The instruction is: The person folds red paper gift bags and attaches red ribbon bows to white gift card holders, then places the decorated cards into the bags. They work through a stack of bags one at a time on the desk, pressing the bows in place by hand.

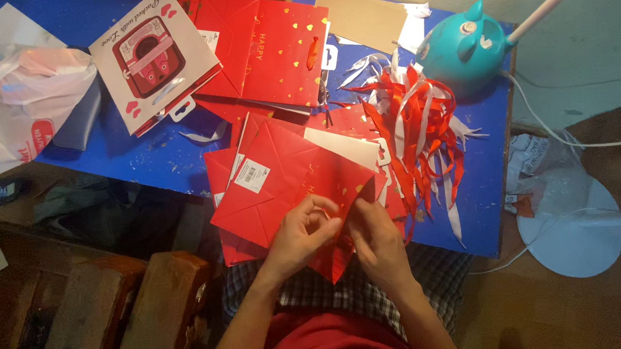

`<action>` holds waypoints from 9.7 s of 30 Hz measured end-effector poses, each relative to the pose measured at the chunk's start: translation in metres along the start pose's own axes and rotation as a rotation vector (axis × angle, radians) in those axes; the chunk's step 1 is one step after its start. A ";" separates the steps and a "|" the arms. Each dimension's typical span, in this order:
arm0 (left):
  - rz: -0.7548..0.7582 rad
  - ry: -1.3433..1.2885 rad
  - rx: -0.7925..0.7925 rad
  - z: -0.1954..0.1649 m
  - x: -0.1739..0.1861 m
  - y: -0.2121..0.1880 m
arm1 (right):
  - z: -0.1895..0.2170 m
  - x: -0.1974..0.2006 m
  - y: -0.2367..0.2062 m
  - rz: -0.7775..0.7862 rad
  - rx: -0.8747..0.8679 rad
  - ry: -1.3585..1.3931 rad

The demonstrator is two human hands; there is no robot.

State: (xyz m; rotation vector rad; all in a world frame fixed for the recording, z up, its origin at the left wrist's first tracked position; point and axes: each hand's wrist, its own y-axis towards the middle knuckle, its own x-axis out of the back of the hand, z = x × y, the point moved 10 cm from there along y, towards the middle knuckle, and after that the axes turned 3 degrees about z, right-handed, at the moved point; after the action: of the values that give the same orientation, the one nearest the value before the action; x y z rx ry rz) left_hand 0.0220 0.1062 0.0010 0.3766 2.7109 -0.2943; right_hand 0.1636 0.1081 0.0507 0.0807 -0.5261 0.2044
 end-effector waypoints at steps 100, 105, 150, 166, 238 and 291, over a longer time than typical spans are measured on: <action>-0.355 0.375 -0.429 -0.037 0.003 -0.012 | -0.086 -0.042 0.016 0.121 -0.145 0.867; -0.382 0.119 -0.318 -0.016 0.014 -0.011 | -0.084 -0.041 0.014 0.085 -0.176 0.825; -0.799 0.853 -0.665 -0.148 0.033 -0.075 | -0.058 -0.026 0.019 0.004 -0.091 0.708; -0.220 1.108 -0.250 -0.066 -0.019 -0.019 | -0.063 -0.034 0.015 0.012 -0.200 0.838; -0.359 0.968 -0.278 -0.071 -0.011 -0.016 | -0.056 0.009 -0.016 -0.109 -0.089 0.586; -0.220 0.861 -0.121 -0.052 -0.003 -0.011 | 0.020 -0.005 -0.012 -0.114 0.292 -0.075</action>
State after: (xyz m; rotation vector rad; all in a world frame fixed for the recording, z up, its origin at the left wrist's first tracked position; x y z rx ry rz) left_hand 0.0038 0.1087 0.0510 0.1881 3.6040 -0.0098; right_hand 0.1525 0.0932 0.0651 0.4032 -0.5623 0.1657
